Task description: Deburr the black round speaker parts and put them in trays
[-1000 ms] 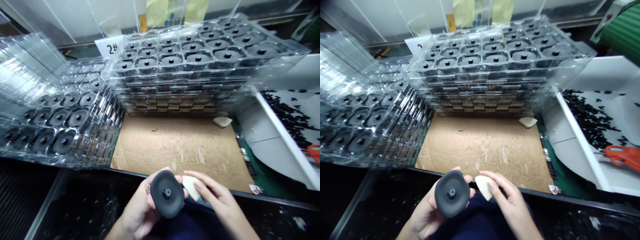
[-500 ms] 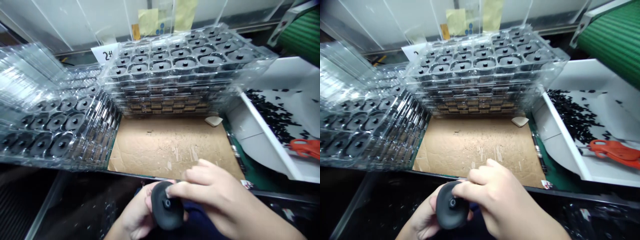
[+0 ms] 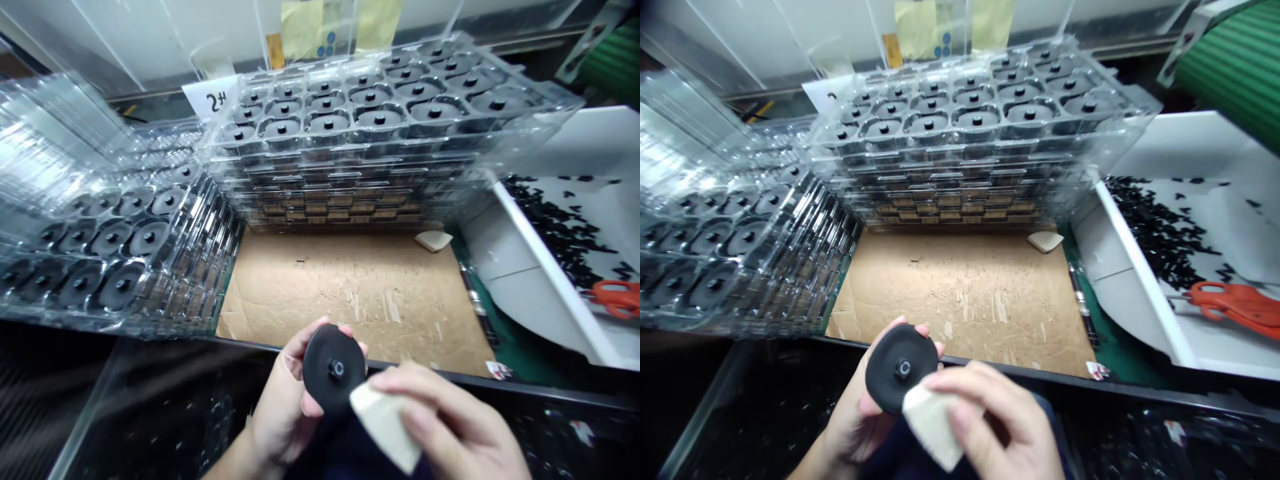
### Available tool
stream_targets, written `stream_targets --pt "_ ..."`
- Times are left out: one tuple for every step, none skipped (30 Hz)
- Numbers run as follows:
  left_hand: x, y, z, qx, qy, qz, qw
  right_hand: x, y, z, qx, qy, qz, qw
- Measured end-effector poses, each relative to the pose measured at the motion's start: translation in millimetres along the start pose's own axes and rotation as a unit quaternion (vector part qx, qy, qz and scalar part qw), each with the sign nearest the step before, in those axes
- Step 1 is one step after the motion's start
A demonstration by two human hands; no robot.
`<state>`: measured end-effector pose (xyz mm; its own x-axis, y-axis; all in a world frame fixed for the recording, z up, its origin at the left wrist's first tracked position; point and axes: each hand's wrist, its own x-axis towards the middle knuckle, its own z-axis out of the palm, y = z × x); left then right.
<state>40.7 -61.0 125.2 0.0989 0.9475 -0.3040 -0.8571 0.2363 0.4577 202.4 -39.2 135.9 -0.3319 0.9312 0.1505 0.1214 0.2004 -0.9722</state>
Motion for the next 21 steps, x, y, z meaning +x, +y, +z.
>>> stream_targets --pt "0 0 0.6 -0.002 0.0 -0.001 1.0 1 6 -3 0.018 0.032 0.054 0.998" --pt "0 -1 1.2 -0.003 0.005 -0.004 1.0 2 12 -6 0.027 0.06 0.098 0.993" --pt "-1 -1 1.7 -0.004 0.01 -0.007 1.0 2 17 -9 0.029 0.079 0.125 0.989" --pt "-1 -1 2.0 -0.006 0.014 -0.01 1.0 3 19 -12 0.021 0.089 0.137 0.986" --pt "-1 -1 1.9 -0.008 0.013 -0.012 1.0 4 19 -13 0.001 0.093 0.139 0.986" --pt "-1 -2 1.5 -0.012 0.009 -0.011 1.0 5 16 -14 -0.027 0.102 0.128 0.986" --pt "-1 -3 0.8 -0.016 0.004 -0.01 1.0 6 11 -13 -0.058 0.105 0.106 0.987" --pt "-1 -5 -0.2 -0.016 0.002 -0.009 1.0 7 4 -10 -0.09 0.103 0.071 0.988" --pt "-1 -6 -1.3 -0.013 0.002 -0.009 1.0 9 -3 -7 -0.121 0.091 0.024 0.988" --pt "-2 -7 -2.7 -0.006 0.007 -0.011 1.0 11 -11 -2 -0.148 0.071 -0.032 0.986" --pt "-2 -7 -4.1 0.002 0.016 -0.016 1.0 14 -17 3 -0.17 0.046 -0.09 0.98" --pt "-2 -7 -5.7 0.013 0.028 -0.02 0.999 16 -23 8 -0.187 0.011 -0.137 0.973" --pt "-3 -6 -7.2 0.023 0.041 -0.021 0.999 20 -26 12 -0.2 -0.025 -0.165 0.965" --pt "-3 -6 -8.6 0.031 0.055 -0.017 0.998 23 -29 16 -0.208 -0.058 -0.175 0.961" --pt "-4 -6 -9.6 0.036 0.07 -0.013 0.997 26 -30 20 -0.213 -0.091 -0.168 0.958" --pt "-4 -6 -10.0 0.038 0.083 -0.012 0.996 30 -30 23 -0.217 -0.112 -0.158 0.957" --pt "-5 -7 -9.6 0.038 0.092 -0.017 0.995 33 -30 25 -0.224 -0.113 -0.154 0.956" --pt "-5 -8 -8.5 0.033 0.101 -0.029 0.994 36 -30 27 -0.23 -0.088 -0.163 0.955" --pt "-6 -8 -6.9 0.026 0.107 -0.048 0.993 38 -29 29 -0.235 -0.049 -0.183 0.953" --pt "-6 -8 -5.0 0.017 0.108 -0.066 0.992 38 -29 29 -0.232 -0.02 -0.205 0.951" --pt "-6 -8 -3.4 0.01 0.105 -0.077 0.991 37 -29 27 -0.224 -0.008 -0.218 0.95"
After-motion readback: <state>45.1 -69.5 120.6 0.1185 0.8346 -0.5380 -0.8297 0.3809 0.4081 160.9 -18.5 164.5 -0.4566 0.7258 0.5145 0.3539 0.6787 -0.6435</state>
